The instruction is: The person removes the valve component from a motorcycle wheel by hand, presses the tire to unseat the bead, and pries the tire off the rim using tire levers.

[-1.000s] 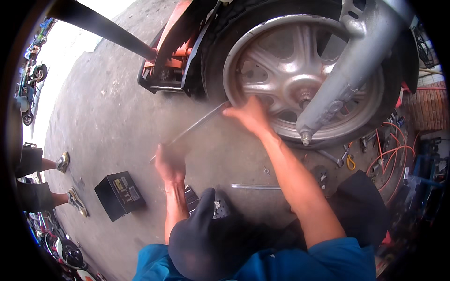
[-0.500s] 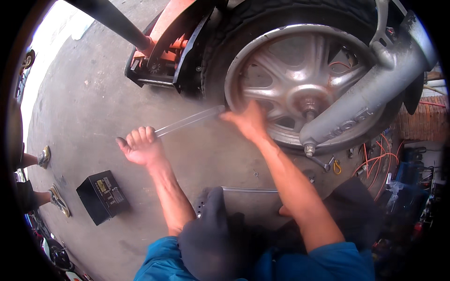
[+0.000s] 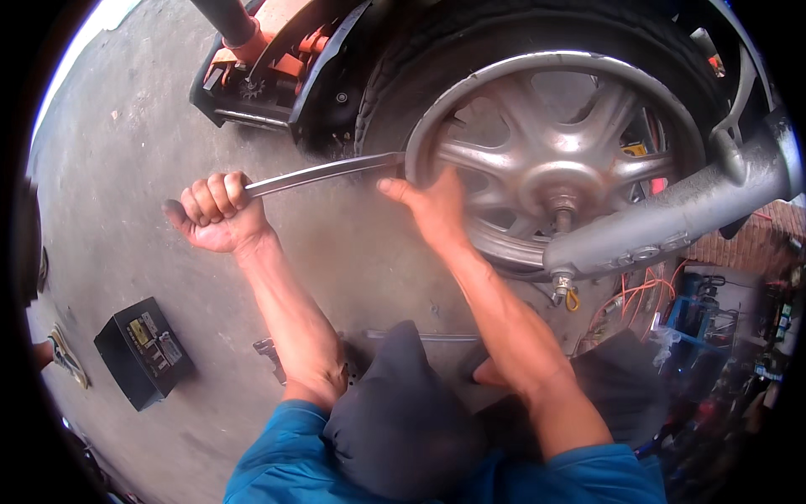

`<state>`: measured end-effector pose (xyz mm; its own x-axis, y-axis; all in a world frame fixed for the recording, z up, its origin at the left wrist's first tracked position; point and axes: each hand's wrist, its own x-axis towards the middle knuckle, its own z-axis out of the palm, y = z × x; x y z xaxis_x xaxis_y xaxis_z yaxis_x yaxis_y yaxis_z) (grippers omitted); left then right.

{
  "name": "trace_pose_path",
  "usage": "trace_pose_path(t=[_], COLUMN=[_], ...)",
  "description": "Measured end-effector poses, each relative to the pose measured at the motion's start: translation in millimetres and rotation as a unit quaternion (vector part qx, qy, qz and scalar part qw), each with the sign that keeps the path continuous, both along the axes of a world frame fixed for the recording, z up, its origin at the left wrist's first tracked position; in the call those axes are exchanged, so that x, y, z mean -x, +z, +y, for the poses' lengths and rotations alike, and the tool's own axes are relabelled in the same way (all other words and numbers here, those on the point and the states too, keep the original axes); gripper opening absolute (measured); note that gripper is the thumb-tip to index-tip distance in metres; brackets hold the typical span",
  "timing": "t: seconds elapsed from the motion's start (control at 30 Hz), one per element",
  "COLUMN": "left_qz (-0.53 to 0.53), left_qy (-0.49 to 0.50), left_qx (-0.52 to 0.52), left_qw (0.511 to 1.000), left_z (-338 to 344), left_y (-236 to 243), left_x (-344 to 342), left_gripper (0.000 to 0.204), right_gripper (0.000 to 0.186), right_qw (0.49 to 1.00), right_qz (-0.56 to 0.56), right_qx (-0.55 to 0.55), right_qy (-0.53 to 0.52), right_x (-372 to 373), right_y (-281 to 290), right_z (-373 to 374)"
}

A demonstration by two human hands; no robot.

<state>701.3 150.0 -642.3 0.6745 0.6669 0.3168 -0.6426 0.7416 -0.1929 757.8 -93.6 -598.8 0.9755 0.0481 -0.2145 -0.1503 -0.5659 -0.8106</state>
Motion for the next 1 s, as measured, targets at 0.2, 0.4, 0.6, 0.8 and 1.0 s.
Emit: trace_pose_path(t=[0.2,0.4,0.6,0.8,1.0], left_qz=[-0.009,-0.063,0.01,0.176,-0.023], left_qy=[-0.014,-0.066,0.046,0.138,0.339], left_qx=[0.016,0.019,-0.12,-0.419,-0.698], left_qw=[1.0,0.996,0.992,0.88,0.63], left_z=[2,18,1,-79,-164], left_y=[0,-2,78,129,163], left_x=[-18,-48,-15,57,13], left_gripper=[0.055,0.054,0.052,0.033,0.036], right_gripper=[0.066,0.055,0.057,0.049,0.044], right_qw=[0.992,0.984,0.979,0.985,0.995], right_qz=[-0.038,0.018,0.02,0.0,-0.039], right_qx=[-0.123,-0.174,-0.203,-0.163,-0.001], right_qy=[0.013,0.032,0.025,0.049,0.093], right_x=[0,-4,-3,-5,2], right_y=[25,16,25,16,23], right_z=[19,25,33,6,-1])
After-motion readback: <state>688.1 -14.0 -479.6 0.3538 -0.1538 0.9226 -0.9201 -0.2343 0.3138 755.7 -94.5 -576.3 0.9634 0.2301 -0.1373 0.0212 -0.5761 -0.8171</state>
